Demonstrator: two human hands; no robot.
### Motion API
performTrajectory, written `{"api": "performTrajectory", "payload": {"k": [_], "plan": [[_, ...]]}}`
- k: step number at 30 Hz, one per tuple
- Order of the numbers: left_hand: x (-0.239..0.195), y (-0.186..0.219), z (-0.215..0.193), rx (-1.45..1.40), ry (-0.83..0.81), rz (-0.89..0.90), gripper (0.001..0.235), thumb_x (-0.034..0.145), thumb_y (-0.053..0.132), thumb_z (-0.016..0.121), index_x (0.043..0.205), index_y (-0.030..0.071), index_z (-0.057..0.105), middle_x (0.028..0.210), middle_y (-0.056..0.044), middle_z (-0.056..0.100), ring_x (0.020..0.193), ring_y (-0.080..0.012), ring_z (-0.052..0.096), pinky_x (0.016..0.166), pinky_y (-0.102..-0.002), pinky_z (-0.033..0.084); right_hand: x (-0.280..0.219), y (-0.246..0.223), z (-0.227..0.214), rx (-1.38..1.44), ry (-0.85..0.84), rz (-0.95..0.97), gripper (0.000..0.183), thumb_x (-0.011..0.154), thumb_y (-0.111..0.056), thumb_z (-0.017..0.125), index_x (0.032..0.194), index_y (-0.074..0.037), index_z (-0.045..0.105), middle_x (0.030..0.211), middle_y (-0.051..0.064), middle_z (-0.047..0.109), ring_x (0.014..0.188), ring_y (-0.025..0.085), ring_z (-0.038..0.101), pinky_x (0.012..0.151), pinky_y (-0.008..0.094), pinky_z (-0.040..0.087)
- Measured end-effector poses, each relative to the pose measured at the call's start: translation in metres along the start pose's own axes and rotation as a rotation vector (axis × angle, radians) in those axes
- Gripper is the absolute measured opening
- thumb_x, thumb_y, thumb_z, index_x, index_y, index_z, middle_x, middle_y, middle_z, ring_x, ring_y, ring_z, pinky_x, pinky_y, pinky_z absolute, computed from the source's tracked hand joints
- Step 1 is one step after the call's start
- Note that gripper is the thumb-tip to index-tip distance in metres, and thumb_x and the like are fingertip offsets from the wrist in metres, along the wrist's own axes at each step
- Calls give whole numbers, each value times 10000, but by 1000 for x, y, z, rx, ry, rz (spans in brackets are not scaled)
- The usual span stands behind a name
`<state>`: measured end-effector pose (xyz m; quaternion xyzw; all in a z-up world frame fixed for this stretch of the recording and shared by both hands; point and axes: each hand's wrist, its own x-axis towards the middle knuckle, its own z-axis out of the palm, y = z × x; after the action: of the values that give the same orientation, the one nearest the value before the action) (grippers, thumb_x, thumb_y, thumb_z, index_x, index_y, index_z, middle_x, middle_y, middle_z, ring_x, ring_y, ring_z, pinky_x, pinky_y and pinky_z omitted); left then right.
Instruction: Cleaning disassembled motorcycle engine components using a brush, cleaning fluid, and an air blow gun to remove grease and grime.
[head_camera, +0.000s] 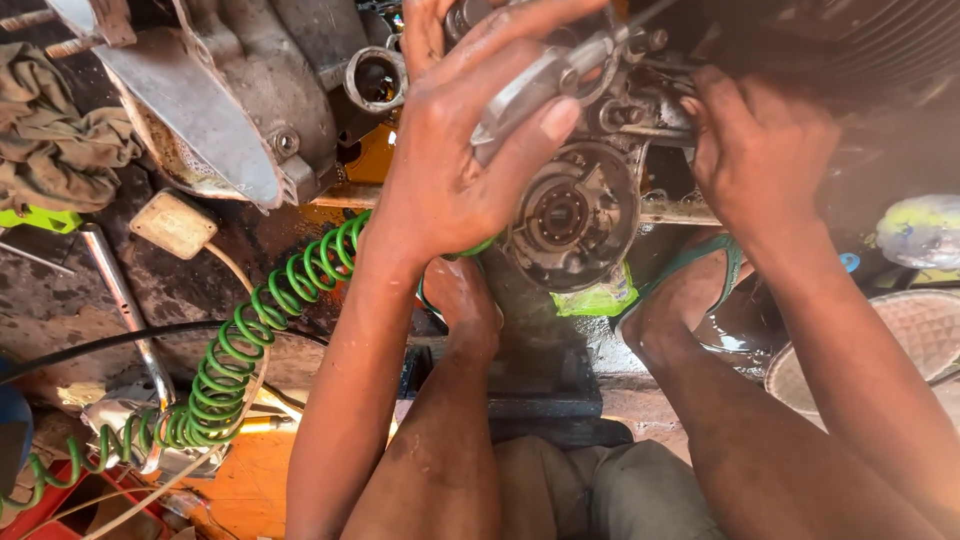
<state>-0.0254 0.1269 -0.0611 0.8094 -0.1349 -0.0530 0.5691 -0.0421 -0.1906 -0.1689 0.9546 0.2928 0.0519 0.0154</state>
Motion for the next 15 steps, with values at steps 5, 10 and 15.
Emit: {"api": "performTrajectory", "payload": {"k": [5, 10, 15], "plan": [[0, -1, -1, -23, -11, 10, 419, 1100, 288, 423, 1184, -12, 702, 1406, -118, 617, 1342, -317, 633, 1192, -479, 189, 0, 1, 6, 18, -7, -15, 126, 1192, -263, 766, 1292, -187, 770, 872, -11, 603, 666, 191, 568, 552, 326, 434], [0, 0, 0, 2, -5, 9, 377, 1098, 273, 427, 1167, 16, 694, 1383, -102, 627, 1287, -277, 643, 1162, -474, 164, 0, 6, 11, -98, 4, -70, 81, 1227, -287, 700, 1287, -287, 754, 817, -94, 567, 581, 70, 423, 478, 239, 328], [-1, -3, -1, 3, -4, 24, 362, 1095, 258, 447, 1158, -3, 690, 1357, -128, 628, 1276, -325, 641, 1119, -469, 220, 0, 9, 13, -104, 39, -82, 112, 1196, -257, 721, 1302, -272, 754, 843, -87, 596, 599, 85, 468, 497, 244, 336]]}}
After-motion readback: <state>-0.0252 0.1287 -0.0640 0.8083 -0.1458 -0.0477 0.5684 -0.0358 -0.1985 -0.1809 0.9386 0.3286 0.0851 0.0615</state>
